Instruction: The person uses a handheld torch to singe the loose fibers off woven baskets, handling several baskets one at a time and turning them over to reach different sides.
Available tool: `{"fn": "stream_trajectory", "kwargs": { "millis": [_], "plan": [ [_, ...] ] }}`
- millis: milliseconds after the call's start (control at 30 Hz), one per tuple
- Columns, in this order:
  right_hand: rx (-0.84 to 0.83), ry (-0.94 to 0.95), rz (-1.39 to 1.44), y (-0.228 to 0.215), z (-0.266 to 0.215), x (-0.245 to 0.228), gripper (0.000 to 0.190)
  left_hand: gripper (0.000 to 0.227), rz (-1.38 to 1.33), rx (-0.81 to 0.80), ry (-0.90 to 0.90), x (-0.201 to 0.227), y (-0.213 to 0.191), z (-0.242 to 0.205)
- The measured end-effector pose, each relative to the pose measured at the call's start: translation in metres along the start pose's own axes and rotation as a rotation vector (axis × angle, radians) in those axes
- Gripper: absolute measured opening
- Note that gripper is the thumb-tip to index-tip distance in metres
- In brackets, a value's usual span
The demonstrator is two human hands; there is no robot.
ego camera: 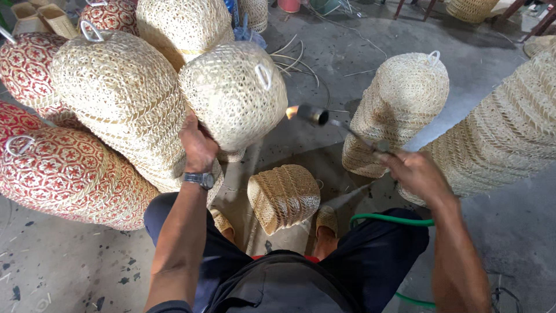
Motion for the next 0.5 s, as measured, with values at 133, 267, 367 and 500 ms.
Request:
{"fn": "stream_trajectory", "kwargs": {
  "millis": [133, 267, 367, 500],
  "plan": [
    [0.016, -0.036, 0.188, -0.020, 0.006, -0.003, 0.044, 0.013, 0.022, -0.085, 0.099, 0.008, -0.020, 0.020],
    [0.043, -0.075, 0.194, -0.023, 0.015, -0.005, 0.047, 0.016, 0.150, -0.022, 0.104, 0.020, 0.001, 0.018],
    [0.113, -0.069, 0.144, -0.013, 0.019, 0.001, 0.050, 0.041, -0.010, -0.157, -0.051, 0.036, 0.042, -0.003],
    [0.110, -0.047, 0.343, 0.015, 0.029, 0.015, 0.040, 0.063, -0.076, -0.233, 0.102, 0.065, 0.090, -0.014]
  ]
}}
Point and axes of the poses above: each hand's wrist, its own z-axis towards the middle knuckle, its own y-axis out of the palm, x = y × z, the point moved 2 cm from there along z, towards the middle knuckle, and after that the axes turned 15 degrees about -z, right-handed, at the moved point
